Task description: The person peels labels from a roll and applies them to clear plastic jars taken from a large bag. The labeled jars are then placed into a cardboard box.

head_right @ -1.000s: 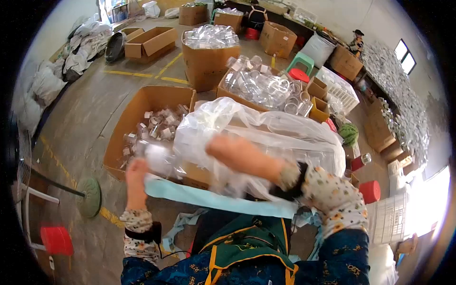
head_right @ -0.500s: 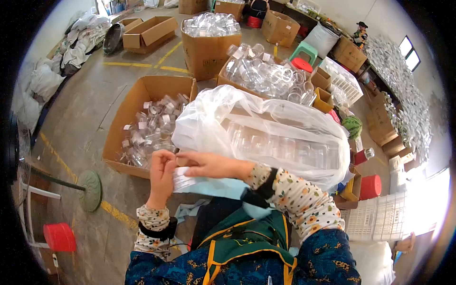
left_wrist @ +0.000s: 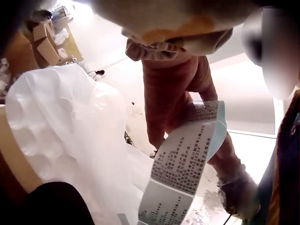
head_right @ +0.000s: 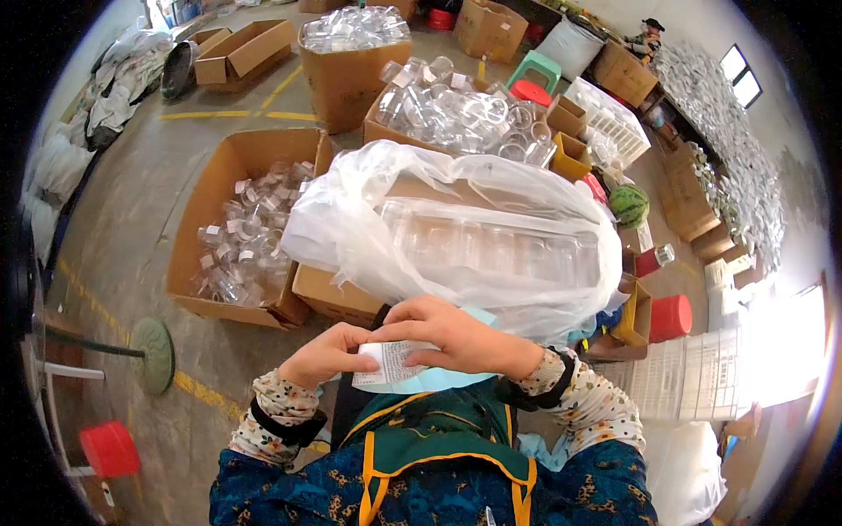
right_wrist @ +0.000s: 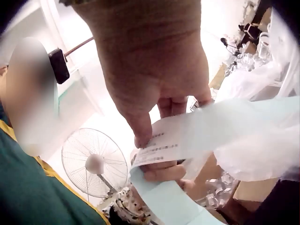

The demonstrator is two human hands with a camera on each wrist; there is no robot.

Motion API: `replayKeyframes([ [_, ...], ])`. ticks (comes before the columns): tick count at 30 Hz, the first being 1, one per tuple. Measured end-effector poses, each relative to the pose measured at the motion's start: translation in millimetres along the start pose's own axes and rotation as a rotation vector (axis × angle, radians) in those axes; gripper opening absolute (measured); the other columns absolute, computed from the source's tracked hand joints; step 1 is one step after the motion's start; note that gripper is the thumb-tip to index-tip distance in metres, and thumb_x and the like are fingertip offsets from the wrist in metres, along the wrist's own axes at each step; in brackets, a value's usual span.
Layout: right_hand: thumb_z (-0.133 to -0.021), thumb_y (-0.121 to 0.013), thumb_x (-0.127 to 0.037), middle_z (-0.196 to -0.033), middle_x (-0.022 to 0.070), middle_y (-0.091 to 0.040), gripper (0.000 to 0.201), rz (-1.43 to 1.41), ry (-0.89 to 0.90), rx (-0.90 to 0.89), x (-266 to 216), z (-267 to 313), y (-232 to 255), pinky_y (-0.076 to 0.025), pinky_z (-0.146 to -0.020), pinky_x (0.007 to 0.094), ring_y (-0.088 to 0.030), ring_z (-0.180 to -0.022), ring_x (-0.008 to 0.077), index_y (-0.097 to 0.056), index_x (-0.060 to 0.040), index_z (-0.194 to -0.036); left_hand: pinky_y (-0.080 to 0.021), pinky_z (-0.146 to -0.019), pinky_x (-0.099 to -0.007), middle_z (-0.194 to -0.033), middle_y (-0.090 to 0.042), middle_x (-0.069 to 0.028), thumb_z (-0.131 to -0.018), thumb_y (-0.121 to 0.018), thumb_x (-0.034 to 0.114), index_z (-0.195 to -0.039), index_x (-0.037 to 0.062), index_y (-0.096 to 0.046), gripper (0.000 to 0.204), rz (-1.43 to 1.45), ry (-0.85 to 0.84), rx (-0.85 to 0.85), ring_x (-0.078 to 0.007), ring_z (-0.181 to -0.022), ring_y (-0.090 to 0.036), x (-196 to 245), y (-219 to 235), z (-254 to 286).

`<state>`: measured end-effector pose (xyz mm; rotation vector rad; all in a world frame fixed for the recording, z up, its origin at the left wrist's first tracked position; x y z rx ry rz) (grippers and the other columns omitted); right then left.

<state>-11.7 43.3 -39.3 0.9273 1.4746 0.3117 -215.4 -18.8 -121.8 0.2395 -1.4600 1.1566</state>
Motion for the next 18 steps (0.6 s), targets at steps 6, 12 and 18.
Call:
replayKeyframes([
  [6,-0.075,-0.07,-0.004,-0.101,0.0085,-0.047,0.028,-0.196,-0.016,-0.067,-8.1,20.6,3.4,-0.045,-0.076,0.0318,-0.053,-0.089,0.0246,-0.058,-0.0079,-0.1,-0.046,-0.076,-0.0212,-0.094,-0.066,-0.0019,-0.08,-0.069,0.009,-0.102,-0.0015,-0.064,0.025,0.135,-0.016,-0.151,-0.0064,-0.084,-0.059,-3.2,-35.4,-11.2],
  [12,-0.076,-0.069,-0.005,-0.096,0.0082,-0.045,0.024,-0.376,-0.134,-0.104,-5.4,40.4,0.5,-0.046,-0.071,0.0315,-0.052,-0.082,0.022,-0.053,-0.0051,-0.094,-0.045,-0.072,-0.021,-0.089,-0.065,-0.0006,-0.08,-0.07,0.014,-0.097,0.0014,-0.065,0.022,0.182,0.099,-0.124,-0.006,-0.08,-0.058,-16.0,-53.9,-24.0],
  [18,-0.077,-0.067,-0.006,-0.089,0.0095,-0.045,0.02,-0.374,-0.154,-0.172,6.1,48.8,8.1,-0.043,-0.068,0.0343,-0.05,-0.078,0.0251,-0.051,-0.0023,-0.089,-0.044,-0.071,-0.0206,-0.087,-0.064,-0.0002,-0.08,-0.07,0.017,-0.098,0.0014,-0.065,0.024,0.079,0.194,-0.194,-0.0051,-0.078,-0.057,-15.7,-53.0,-37.2],
])
Point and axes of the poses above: each hand's wrist, its own z-axis away from the middle knuckle, its own y-axis out of the back of the hand, x = y × z, the point moved 1 cm from there along -z, towards the middle knuckle
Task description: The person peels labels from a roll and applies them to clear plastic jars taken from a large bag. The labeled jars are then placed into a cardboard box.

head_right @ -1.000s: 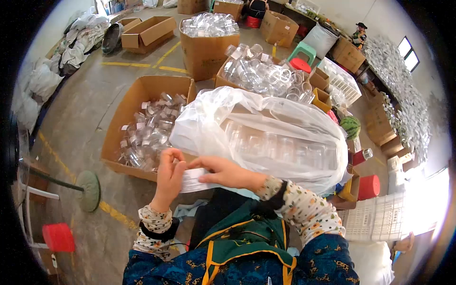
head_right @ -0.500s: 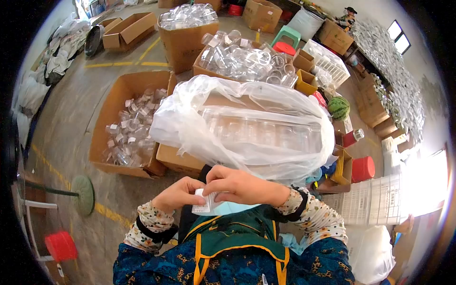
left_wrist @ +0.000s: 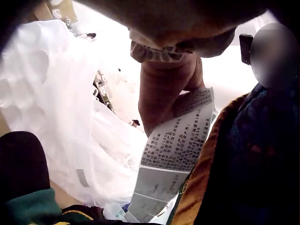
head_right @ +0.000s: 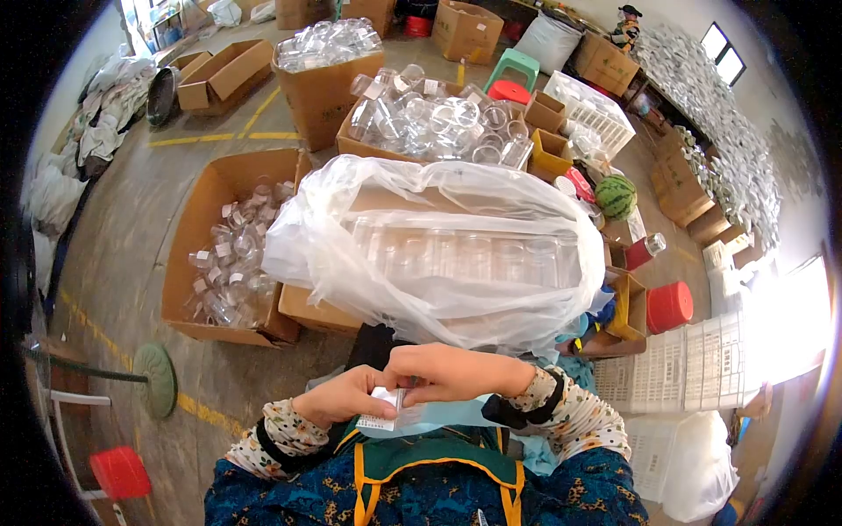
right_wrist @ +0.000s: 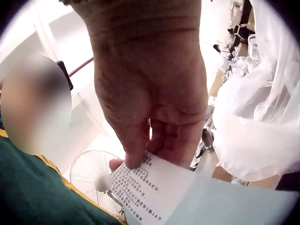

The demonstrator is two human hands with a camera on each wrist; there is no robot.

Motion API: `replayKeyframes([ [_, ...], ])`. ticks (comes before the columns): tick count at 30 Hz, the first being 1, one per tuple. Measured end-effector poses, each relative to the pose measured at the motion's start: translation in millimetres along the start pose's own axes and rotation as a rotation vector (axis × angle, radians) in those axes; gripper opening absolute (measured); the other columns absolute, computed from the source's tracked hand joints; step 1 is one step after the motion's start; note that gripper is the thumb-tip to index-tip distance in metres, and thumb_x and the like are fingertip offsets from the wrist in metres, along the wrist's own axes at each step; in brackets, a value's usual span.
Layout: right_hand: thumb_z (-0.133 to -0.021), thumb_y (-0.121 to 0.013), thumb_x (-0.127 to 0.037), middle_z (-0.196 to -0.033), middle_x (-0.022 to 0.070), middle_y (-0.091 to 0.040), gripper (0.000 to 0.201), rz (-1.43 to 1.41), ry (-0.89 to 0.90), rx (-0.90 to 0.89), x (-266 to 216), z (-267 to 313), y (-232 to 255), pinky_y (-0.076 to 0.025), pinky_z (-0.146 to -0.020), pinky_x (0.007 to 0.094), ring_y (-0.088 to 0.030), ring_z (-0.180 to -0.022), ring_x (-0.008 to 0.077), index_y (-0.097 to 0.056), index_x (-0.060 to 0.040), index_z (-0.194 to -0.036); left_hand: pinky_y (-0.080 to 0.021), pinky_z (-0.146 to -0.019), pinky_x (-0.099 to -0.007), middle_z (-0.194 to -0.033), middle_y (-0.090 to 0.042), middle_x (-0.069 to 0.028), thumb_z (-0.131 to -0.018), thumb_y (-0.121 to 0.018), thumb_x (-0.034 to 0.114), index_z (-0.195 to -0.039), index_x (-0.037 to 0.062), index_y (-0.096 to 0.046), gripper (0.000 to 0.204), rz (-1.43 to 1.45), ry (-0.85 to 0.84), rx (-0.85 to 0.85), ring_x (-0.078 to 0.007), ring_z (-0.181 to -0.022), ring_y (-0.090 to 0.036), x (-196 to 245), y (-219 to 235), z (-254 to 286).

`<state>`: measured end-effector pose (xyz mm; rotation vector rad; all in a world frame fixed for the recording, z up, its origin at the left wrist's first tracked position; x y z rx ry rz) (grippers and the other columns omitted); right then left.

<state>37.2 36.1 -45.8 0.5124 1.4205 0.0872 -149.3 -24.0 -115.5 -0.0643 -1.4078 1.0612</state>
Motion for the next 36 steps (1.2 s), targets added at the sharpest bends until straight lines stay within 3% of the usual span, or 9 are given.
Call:
replayKeyframes([
  [11,-0.081,-0.063,-0.004,-0.091,0.0102,-0.048,0.012,0.088,0.113,0.077,4.8,-4.4,4.3,-0.043,-0.076,0.0329,-0.051,-0.086,0.024,-0.051,-0.0031,-0.083,-0.045,-0.07,-0.0206,-0.085,-0.064,-0.0011,-0.081,-0.067,0.015,-0.095,-0.0019,-0.064,0.022,0.022,-0.043,0.081,-0.0062,-0.076,-0.057,-7.2,22.3,5.5],
  [14,-0.086,-0.061,-0.007,-0.093,0.0056,-0.051,0.015,-0.445,0.134,0.494,13.5,-3.7,14.0,-0.043,-0.095,0.0375,-0.055,-0.093,0.0217,-0.046,-0.0053,-0.085,-0.045,-0.068,-0.0208,-0.082,-0.065,-0.001,-0.081,-0.067,0.014,-0.094,-0.0012,-0.065,0.02,0.031,-0.078,0.178,-0.0068,-0.073,-0.058,-12.7,42.5,5.9],
  [16,-0.088,-0.058,-0.007,-0.089,0.0059,-0.052,0.012,-0.715,0.204,0.769,30.3,-4.1,40.7,-0.049,-0.086,0.036,-0.057,-0.085,0.0208,-0.046,-0.0063,-0.087,-0.045,-0.067,-0.0216,-0.082,-0.065,-0.0012,-0.08,-0.067,0.012,-0.093,-0.0006,-0.065,0.018,0.032,-0.081,0.223,-0.0074,-0.072,-0.058,-20.0,54.0,9.0],
  [18,-0.089,-0.052,-0.004,-0.08,0.0053,-0.056,0.005,-0.663,0.029,0.831,46.7,0.4,81.8,-0.049,-0.075,0.032,-0.058,-0.07,0.0179,-0.048,-0.0053,-0.09,-0.046,-0.068,-0.0222,-0.082,-0.065,-0.0014,-0.079,-0.068,0.011,-0.093,-0.0003,-0.065,0.018,0.01,-0.051,0.272,-0.0075,-0.072,-0.058,-34.0,61.2,11.6],
  [19,-0.089,-0.052,-0.004,-0.08,0.0053,-0.056,0.005,-0.657,0.024,0.833,57.1,-3.0,99.3,-0.049,-0.075,0.032,-0.058,-0.07,0.0179,-0.048,-0.0053,-0.09,-0.046,-0.067,-0.0223,-0.082,-0.065,-0.0016,-0.079,-0.068,0.012,-0.093,-0.0001,-0.066,0.018,0.045,-0.039,0.271,-0.0077,-0.072,-0.059,-39.3,61.8,12.5],
  [21,-0.086,-0.054,-0.004,-0.078,0.0083,-0.056,0.007,0.02,-0.296,0.693,84.1,-11.8,127.1,-0.047,-0.069,0.0341,-0.057,-0.072,0.0209,-0.048,-0.0048,-0.087,-0.047,-0.068,-0.0226,-0.082,-0.066,-0.0022,-0.08,-0.069,0.013,-0.093,-0.0005,-0.066,0.019,0.044,-0.02,0.275,-0.0086,-0.072,-0.059,-46.4,63.3,14.4],
  [24,-0.082,-0.055,-0.005,-0.079,0.0116,-0.056,0.008,0.539,-0.199,0.424,134.3,-34.8,144.5,-0.044,-0.069,0.0379,-0.056,-0.076,0.0275,-0.049,-0.0041,-0.086,-0.047,-0.068,-0.0233,-0.084,-0.066,-0.0031,-0.08,-0.069,0.013,-0.096,-0.0006,-0.066,0.021,0.069,-0.025,0.262,-0.0098,-0.074,-0.06,-57.2,68.5,16.6],
  [27,-0.08,-0.055,-0.006,-0.084,0.0143,-0.056,0.01,0.638,-0.312,0.217,158.9,-53.4,148.0,-0.044,-0.072,0.0405,-0.054,-0.08,0.0332,-0.05,-0.0038,-0.088,-0.048,-0.069,-0.0237,-0.086,-0.066,-0.0037,-0.08,-0.069,0.012,-0.097,-0.0005,-0.066,0.022,0.107,-0.038,0.26,-0.0105,-0.075,-0.06,-62.6,74.5,18.7],
  [36,-0.08,-0.056,-0.003,-0.103,0.0125,-0.056,0.025,0.848,-0.404,0.127,211.8,-63.8,133.2,-0.045,-0.083,0.0411,-0.056,-0.095,0.0337,-0.053,-0.0079,-0.104,-0.047,-0.07,-0.0237,-0.086,-0.065,-0.0044,-0.082,-0.068,0.011,-0.095,-0.0009,-0.065,0.018,0.144,-0.04,0.281,-0.0114,-0.076,-0.059,-61.0,86.5,20.1],
])
Point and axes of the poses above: each hand's wrist, its own z-axis away from the middle knuckle, its own y-axis out of the back of the hand, x = y × z, the point moved 1 cm from there along -z, towards the middle knuckle
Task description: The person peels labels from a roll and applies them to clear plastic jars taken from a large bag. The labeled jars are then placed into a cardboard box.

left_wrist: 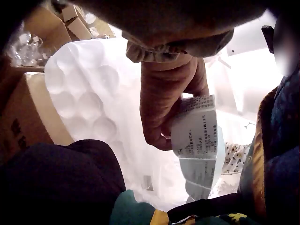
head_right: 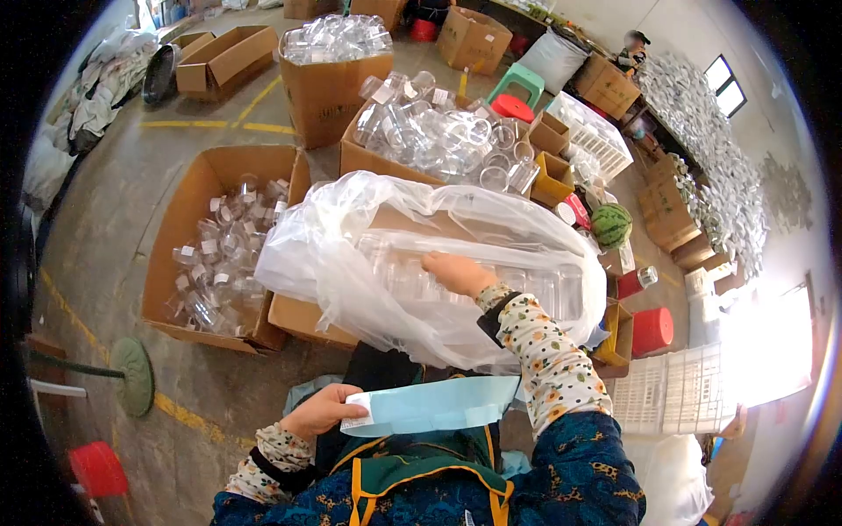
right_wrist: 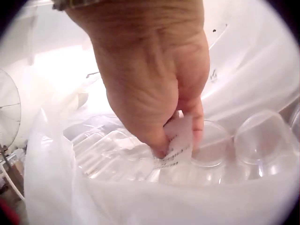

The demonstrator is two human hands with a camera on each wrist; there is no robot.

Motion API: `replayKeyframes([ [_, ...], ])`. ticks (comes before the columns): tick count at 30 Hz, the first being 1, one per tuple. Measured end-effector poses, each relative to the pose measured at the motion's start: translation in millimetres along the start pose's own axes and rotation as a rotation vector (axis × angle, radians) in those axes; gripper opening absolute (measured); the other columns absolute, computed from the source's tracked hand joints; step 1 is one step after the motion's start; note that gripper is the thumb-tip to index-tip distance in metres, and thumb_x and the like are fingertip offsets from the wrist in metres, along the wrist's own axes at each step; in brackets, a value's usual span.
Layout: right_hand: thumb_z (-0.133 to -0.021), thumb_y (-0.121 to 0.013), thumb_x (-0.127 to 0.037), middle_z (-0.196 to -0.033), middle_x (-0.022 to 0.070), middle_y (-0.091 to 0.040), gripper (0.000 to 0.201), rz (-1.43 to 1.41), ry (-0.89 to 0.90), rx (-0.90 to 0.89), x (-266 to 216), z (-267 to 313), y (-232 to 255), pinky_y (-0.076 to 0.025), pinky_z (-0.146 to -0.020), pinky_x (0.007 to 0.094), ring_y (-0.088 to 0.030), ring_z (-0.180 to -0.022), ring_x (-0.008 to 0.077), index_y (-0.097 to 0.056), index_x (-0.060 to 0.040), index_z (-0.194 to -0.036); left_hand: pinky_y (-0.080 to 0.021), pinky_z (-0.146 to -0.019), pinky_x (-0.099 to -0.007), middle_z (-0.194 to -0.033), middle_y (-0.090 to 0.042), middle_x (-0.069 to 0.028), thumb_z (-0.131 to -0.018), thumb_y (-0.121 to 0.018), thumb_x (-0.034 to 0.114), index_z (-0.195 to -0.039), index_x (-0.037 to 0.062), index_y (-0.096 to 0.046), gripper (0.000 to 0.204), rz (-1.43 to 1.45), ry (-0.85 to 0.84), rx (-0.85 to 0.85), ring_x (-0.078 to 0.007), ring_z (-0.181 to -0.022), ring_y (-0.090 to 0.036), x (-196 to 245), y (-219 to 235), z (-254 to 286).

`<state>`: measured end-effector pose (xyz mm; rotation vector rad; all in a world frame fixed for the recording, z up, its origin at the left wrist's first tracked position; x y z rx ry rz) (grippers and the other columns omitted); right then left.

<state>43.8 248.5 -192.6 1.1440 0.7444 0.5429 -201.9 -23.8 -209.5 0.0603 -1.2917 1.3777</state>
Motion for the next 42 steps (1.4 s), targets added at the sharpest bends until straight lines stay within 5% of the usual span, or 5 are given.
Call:
replayKeyframes([
  [10,-0.079,-0.054,-0.003,-0.11,0.0084,-0.056,0.037,0.389,0.067,0.368,-20.1,17.7,11.5,-0.047,-0.08,0.0415,-0.056,-0.098,0.0295,-0.055,-0.0119,-0.115,-0.045,-0.069,-0.0229,-0.084,-0.064,-0.0023,-0.082,-0.067,0.014,-0.094,-0.0008,-0.065,0.02,-0.035,0.004,-0.007,-0.0088,-0.076,-0.057,-4.1,-2.4,0.4],
  [22,-0.083,-0.06,-0.017,-0.127,0.0155,-0.051,0.037,-0.025,-0.251,0.383,-21.0,80.6,-36.3,-0.04,-0.098,0.039,-0.045,-0.117,0.0332,-0.056,-0.0069,-0.118,-0.043,-0.065,-0.023,-0.079,-0.06,0.0009,-0.085,-0.064,0.019,-0.091,0.0011,-0.062,0.019,-0.556,-0.083,-0.052,-0.0064,-0.072,-0.053,32.2,-48.9,-14.4],
  [28,-0.087,-0.055,-0.022,-0.126,0.0135,-0.053,0.036,0.138,-0.017,0.407,-17.7,63.8,-55.0,-0.039,-0.097,0.0391,-0.047,-0.117,0.0286,-0.056,-0.005,-0.119,-0.044,-0.064,-0.0241,-0.077,-0.061,0.0003,-0.085,-0.063,0.02,-0.089,0.0006,-0.062,0.02,-0.565,-0.133,-0.091,-0.0068,-0.071,-0.053,23.1,-74.4,-20.4],
  [35,-0.09,-0.056,-0.02,-0.097,0.0068,-0.064,0.041,-1.044,0.085,0.021,-148.1,110.2,14.3,-0.044,-0.083,0.0326,-0.059,-0.089,0.0189,-0.048,-0.0082,-0.129,-0.043,-0.058,-0.0286,-0.065,-0.057,-0.0073,-0.08,-0.068,0.024,-0.081,-0.0004,-0.06,0.026,-1.036,-0.272,0.16,-0.0106,-0.063,-0.053,59.4,-80.5,-5.5],
  [42,-0.087,-0.058,-0.005,-0.089,0.0027,-0.06,0.037,-1.047,0.074,0.039,-146.7,166.2,23.6,-0.045,-0.073,0.025,-0.055,-0.08,0.0085,-0.049,-0.0063,-0.122,-0.04,-0.066,-0.0197,-0.073,-0.055,0.0038,-0.081,-0.066,0.013,-0.083,0.0018,-0.058,0.014,-0.501,-0.246,-0.124,-0.0038,-0.071,-0.05,74.2,-62.7,-0.5],
])
Point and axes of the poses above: each hand's wrist, its own z-axis away from the middle knuckle, its own y-axis out of the back of the hand, x = y × z, the point moved 1 cm from there along -z, towards the middle knuckle
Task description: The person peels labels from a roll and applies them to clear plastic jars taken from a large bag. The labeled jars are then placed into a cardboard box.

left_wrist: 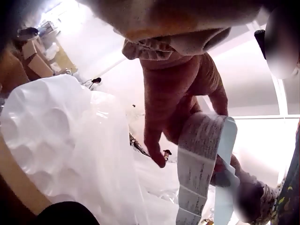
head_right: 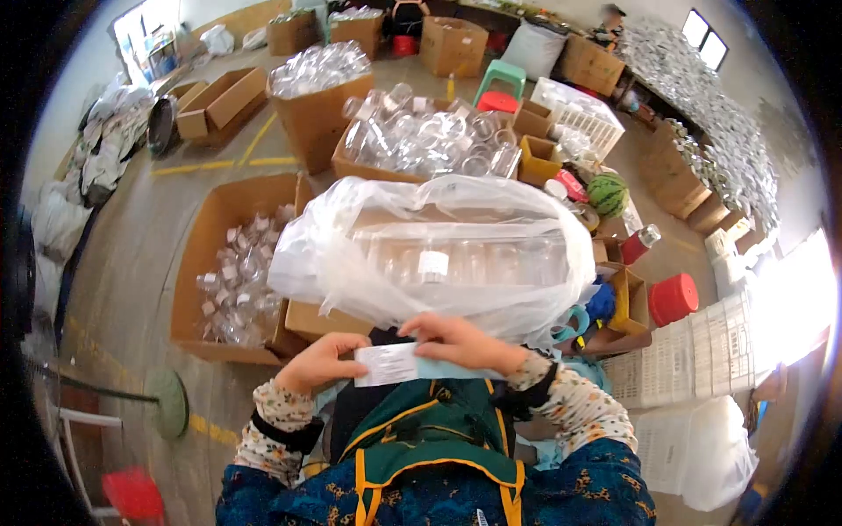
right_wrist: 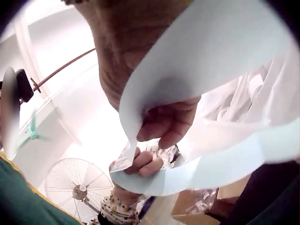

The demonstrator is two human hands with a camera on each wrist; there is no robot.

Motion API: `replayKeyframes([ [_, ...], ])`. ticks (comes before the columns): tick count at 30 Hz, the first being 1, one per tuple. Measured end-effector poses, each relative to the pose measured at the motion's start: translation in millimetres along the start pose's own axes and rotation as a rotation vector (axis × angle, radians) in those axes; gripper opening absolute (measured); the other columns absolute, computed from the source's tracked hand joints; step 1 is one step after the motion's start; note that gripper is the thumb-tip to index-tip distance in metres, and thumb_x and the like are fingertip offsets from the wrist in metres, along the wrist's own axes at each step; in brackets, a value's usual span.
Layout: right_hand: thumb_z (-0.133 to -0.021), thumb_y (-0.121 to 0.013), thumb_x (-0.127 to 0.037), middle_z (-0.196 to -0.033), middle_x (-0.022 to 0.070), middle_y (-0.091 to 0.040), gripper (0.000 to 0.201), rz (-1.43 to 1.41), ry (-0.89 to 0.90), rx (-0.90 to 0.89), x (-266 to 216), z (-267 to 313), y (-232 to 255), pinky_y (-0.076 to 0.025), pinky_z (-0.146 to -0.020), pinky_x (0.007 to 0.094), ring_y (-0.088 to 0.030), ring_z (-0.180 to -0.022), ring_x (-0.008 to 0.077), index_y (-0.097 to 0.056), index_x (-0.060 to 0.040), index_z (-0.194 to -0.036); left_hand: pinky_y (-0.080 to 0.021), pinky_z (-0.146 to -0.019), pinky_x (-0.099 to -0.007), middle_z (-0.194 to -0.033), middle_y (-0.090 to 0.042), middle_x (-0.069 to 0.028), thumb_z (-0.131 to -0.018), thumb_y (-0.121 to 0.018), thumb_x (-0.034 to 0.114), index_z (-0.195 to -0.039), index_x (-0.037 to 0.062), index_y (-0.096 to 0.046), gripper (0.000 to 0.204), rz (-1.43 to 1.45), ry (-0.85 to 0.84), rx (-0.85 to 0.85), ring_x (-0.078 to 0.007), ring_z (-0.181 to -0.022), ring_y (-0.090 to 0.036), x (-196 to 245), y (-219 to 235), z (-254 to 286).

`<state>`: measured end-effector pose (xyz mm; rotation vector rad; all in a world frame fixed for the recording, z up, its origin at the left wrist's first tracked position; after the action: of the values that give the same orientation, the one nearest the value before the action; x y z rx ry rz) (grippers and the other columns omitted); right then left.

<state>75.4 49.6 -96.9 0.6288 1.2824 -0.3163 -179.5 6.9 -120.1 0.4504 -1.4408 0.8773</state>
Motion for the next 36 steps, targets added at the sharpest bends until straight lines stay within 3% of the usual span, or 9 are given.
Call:
replayKeyframes([
  [3,-0.086,-0.06,-0.007,-0.093,0.0044,-0.061,0.034,0.025,-0.043,-0.068,-10.6,5.5,2.5,-0.045,-0.077,0.0276,-0.057,-0.085,0.0126,-0.052,-0.0058,-0.119,-0.041,-0.069,-0.0197,-0.078,-0.058,0.0029,-0.082,-0.064,0.01,-0.085,-0.0003,-0.06,0.012,0.063,-0.001,-0.033,-0.0038,-0.076,-0.051,0.6,-0.4,3.3],
  [5,-0.083,-0.064,-0.008,-0.101,0.0079,-0.059,0.033,0.388,0.213,-0.004,-31.6,2.7,-4.7,-0.045,-0.082,0.0309,-0.057,-0.093,0.02,-0.056,-0.0074,-0.115,-0.043,-0.07,-0.0201,-0.08,-0.06,0.0021,-0.083,-0.064,0.011,-0.087,-0.0014,-0.061,0.013,0.031,0.037,-0.047,-0.0038,-0.077,-0.052,-4.8,-3.7,1.4],
  [8,-0.079,-0.067,-0.008,-0.103,0.0094,-0.053,0.032,0.423,0.418,-0.032,-54.8,-7.5,-11.3,-0.043,-0.083,0.0331,-0.053,-0.095,0.0254,-0.058,-0.009,-0.11,-0.044,-0.072,-0.0203,-0.086,-0.063,-0.0001,-0.083,-0.065,0.012,-0.092,-0.003,-0.064,0.017,0.178,0.065,-0.033,-0.0039,-0.08,-0.054,7.9,-18.1,-1.1],
  [20,-0.074,-0.071,-0.003,-0.096,0.0066,-0.052,0.016,0.111,0.459,-0.123,-47.5,-9.0,-19.2,-0.044,-0.078,0.0296,-0.053,-0.09,0.0212,-0.061,-0.0073,-0.085,-0.047,-0.069,-0.021,-0.088,-0.066,-0.0034,-0.08,-0.069,0.014,-0.097,-0.0034,-0.065,0.025,0.567,0.087,-0.208,-0.0064,-0.075,-0.06,-23.2,-26.0,0.0],
  [25,-0.089,-0.056,-0.006,-0.109,0.0082,-0.05,0.006,-0.367,0.438,0.311,-29.3,-10.0,28.7,-0.042,-0.094,0.0375,-0.052,-0.105,0.0203,-0.05,-0.0081,-0.088,-0.047,-0.069,-0.0227,-0.087,-0.066,-0.0037,-0.082,-0.066,0.012,-0.098,-0.0039,-0.064,0.022,0.51,0.163,0.039,-0.0085,-0.075,-0.06,-47.3,-2.7,0.1],
  [27,-0.09,-0.052,-0.004,-0.107,0.0109,-0.052,0.007,-0.651,0.442,0.394,-27.7,-12.8,73.0,-0.047,-0.092,0.0443,-0.057,-0.094,0.0216,-0.045,-0.0064,-0.09,-0.047,-0.069,-0.0226,-0.087,-0.066,-0.0037,-0.082,-0.066,0.012,-0.097,-0.0037,-0.064,0.022,0.485,0.176,0.066,-0.0084,-0.075,-0.06,-57.0,7.3,4.3],
  [30,-0.085,-0.055,0.0,-0.101,0.0077,-0.054,0.013,-0.08,0.094,0.556,-5.9,-25.6,137.4,-0.049,-0.076,0.0363,-0.058,-0.085,0.0212,-0.049,-0.0061,-0.094,-0.047,-0.068,-0.0225,-0.086,-0.066,-0.0038,-0.082,-0.065,0.011,-0.097,-0.0033,-0.064,0.02,0.455,0.215,0.105,-0.0084,-0.074,-0.06,-67.3,14.3,8.0],
  [32,-0.081,-0.058,-0.002,-0.097,0.0081,-0.054,0.019,0.793,0.063,0.274,18.7,-44.1,157.5,-0.047,-0.072,0.0373,-0.058,-0.086,0.0256,-0.051,-0.008,-0.097,-0.048,-0.067,-0.0225,-0.085,-0.066,-0.0036,-0.082,-0.065,0.01,-0.096,-0.003,-0.065,0.019,0.427,0.252,0.091,-0.0081,-0.074,-0.06,-73.8,16.6,8.1],
  [36,-0.079,-0.058,-0.007,-0.095,0.0108,-0.054,0.02,1.105,-0.049,0.044,76.9,-66.4,165.7,-0.046,-0.073,0.0394,-0.057,-0.086,0.0312,-0.052,-0.0107,-0.098,-0.047,-0.068,-0.0219,-0.084,-0.066,-0.0023,-0.082,-0.067,0.012,-0.096,-0.0016,-0.066,0.019,0.434,0.231,0.085,-0.0077,-0.072,-0.059,-81.7,15.9,4.3],
])
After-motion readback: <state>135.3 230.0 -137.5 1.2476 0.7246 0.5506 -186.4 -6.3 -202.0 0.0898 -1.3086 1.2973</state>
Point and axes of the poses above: each hand's wrist, its own z-axis away from the middle knuckle, its own y-axis out of the back of the hand, x = y × z, the point moved 1 cm from there along -z, towards the middle knuckle
